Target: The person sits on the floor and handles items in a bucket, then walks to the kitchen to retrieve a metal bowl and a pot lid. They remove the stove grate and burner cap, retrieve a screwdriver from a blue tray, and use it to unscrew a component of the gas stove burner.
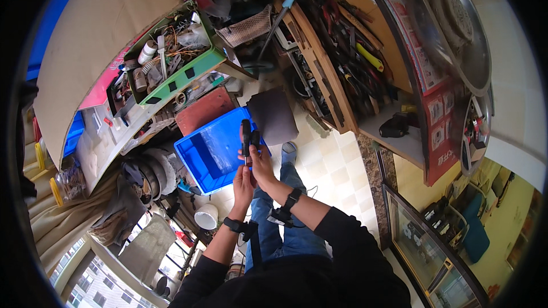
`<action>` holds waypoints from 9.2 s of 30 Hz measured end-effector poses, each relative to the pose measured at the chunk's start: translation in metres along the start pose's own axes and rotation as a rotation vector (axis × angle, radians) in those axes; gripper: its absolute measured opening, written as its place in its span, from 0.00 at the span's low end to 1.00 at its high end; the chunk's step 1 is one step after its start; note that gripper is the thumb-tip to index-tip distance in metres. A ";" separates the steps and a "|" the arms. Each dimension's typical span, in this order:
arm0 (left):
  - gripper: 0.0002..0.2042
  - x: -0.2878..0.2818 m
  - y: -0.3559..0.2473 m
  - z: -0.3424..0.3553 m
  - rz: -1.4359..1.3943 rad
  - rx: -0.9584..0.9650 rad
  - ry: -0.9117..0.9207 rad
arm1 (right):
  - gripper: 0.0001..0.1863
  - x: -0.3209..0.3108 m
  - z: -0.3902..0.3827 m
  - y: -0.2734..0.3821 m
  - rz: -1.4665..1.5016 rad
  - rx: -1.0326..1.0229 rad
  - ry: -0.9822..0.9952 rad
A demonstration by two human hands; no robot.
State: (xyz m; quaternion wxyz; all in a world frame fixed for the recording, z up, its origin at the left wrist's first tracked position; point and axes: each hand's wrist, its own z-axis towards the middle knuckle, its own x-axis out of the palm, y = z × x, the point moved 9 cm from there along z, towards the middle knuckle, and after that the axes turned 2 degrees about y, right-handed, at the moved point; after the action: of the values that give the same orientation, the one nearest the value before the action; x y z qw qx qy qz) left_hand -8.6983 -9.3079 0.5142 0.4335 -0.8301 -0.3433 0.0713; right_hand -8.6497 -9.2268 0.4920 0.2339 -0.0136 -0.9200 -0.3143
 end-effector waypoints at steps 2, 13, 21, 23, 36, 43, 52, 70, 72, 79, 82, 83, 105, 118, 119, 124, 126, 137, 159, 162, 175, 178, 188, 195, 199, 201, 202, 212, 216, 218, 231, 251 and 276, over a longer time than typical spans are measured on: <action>0.13 -0.018 0.019 -0.003 -0.049 -0.058 -0.002 | 0.21 0.007 0.006 -0.025 0.003 0.055 0.063; 0.09 -0.173 0.071 0.054 1.472 0.006 -0.031 | 0.17 -0.029 0.044 -0.017 -1.039 -0.491 -0.020; 0.19 -0.169 0.035 0.076 1.558 0.146 -0.110 | 0.26 -0.044 0.031 0.003 -1.299 -0.623 -0.135; 0.24 -0.189 0.005 0.052 1.514 0.314 -0.406 | 0.29 -0.051 0.038 -0.007 -1.319 -0.570 -0.131; 0.22 -0.297 0.084 0.018 0.857 -0.083 -0.228 | 0.27 -0.131 0.018 -0.039 -1.267 -0.125 -0.162; 0.25 -0.153 0.038 -0.050 0.845 -0.012 0.158 | 0.25 -0.228 -0.155 0.019 -1.130 -0.031 -0.365; 0.22 0.116 0.052 -0.112 1.007 0.027 0.592 | 0.28 -0.412 -0.398 0.034 -0.797 0.043 -0.775; 0.24 0.706 0.090 -0.137 1.388 0.208 0.770 | 0.27 -0.771 -0.537 0.279 -0.459 -0.086 -1.093; 0.25 0.783 0.088 -0.123 1.379 0.237 0.795 | 0.27 -0.810 -0.540 0.329 -0.407 -0.033 -1.153; 0.23 1.065 0.070 -0.083 1.269 0.280 0.943 | 0.26 -0.930 -0.548 0.506 -0.299 -0.117 -1.293; 0.22 1.171 0.064 -0.066 1.257 0.336 0.971 | 0.26 -0.998 -0.529 0.582 -0.241 -0.213 -1.298; 0.22 1.205 0.062 -0.058 1.295 0.369 0.938 | 0.26 -1.023 -0.523 0.609 -0.248 -0.252 -1.300; 0.21 1.970 0.082 0.070 1.246 0.489 0.861 | 0.28 -1.605 -0.425 1.218 -0.431 -0.240 -1.180; 0.19 2.466 0.128 0.171 1.318 0.355 0.818 | 0.29 -1.969 -0.370 1.581 -0.394 -0.307 -1.155; 0.19 2.493 0.125 0.178 1.283 0.345 0.811 | 0.29 -1.991 -0.359 1.609 -0.370 -0.261 -1.089; 0.20 2.667 0.127 0.238 1.160 0.371 0.760 | 0.29 -2.124 -0.319 1.787 -0.484 -0.275 -1.041; 0.20 2.733 0.135 0.264 1.157 0.410 0.764 | 0.29 -2.173 -0.302 1.834 -0.458 -0.259 -1.005; 0.18 3.224 0.140 0.354 1.218 0.405 0.984 | 0.30 -2.449 -0.247 2.115 -0.309 -0.279 -1.209; 0.20 4.046 0.148 0.541 1.198 0.330 0.883 | 0.25 -3.021 -0.109 2.770 -0.371 -0.456 -1.139; 0.21 4.171 0.150 0.562 1.205 0.349 0.915 | 0.25 -3.096 -0.099 2.842 -0.309 -0.435 -1.173; 0.21 4.603 0.151 0.671 1.213 0.412 0.726 | 0.27 -3.440 0.009 3.230 -0.424 -0.347 -1.021; 0.21 4.717 0.163 0.708 1.137 0.399 0.711 | 0.28 -3.523 0.036 3.326 -0.447 -0.344 -1.011; 0.21 5.136 0.180 0.780 1.291 0.390 0.881 | 0.28 -3.767 0.062 3.556 -0.273 -0.340 -1.102; 0.23 5.403 0.215 0.831 1.319 0.367 0.878 | 0.27 -3.959 0.089 3.727 -0.236 -0.426 -1.130; 0.22 5.546 0.210 0.849 1.317 0.409 0.832 | 0.28 -4.075 0.112 3.847 -0.213 -0.345 -1.051; 0.22 5.605 0.206 0.858 1.246 0.393 0.791 | 0.28 -4.120 0.121 3.912 -0.265 -0.377 -1.023; 0.22 5.638 0.208 0.866 1.266 0.393 0.770 | 0.28 -4.147 0.126 3.946 -0.293 -0.380 -1.024; 0.23 6.029 0.240 0.970 1.216 0.339 0.858 | 0.28 -4.408 0.177 4.213 -0.335 -0.360 -1.109; 0.22 6.208 0.240 0.969 1.300 0.440 0.998 | 0.29 -4.502 0.171 4.303 -0.171 -0.434 -1.133; 0.22 6.287 0.248 0.977 1.306 0.433 1.021 | 0.30 -4.554 0.172 4.348 -0.191 -0.442 -1.201; 0.22 6.689 0.277 1.065 1.276 0.406 0.792 | 0.29 -4.914 0.257 4.704 -0.328 -0.419 -1.001; 0.22 7.530 0.391 1.214 1.331 0.431 1.047 | 0.28 -5.478 0.319 5.196 -0.214 -0.247 -1.249; 0.24 8.474 0.435 1.449 1.201 0.333 0.958 | 0.26 -6.168 0.501 5.904 -0.216 -0.307 -1.176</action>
State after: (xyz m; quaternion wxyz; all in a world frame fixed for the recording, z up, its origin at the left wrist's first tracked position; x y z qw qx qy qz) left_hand -2.6893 -3.1519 0.8089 0.5403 -0.7380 0.4037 -0.0217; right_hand -2.3546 -3.4459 0.8141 -0.3502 -0.1247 -0.8353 -0.4050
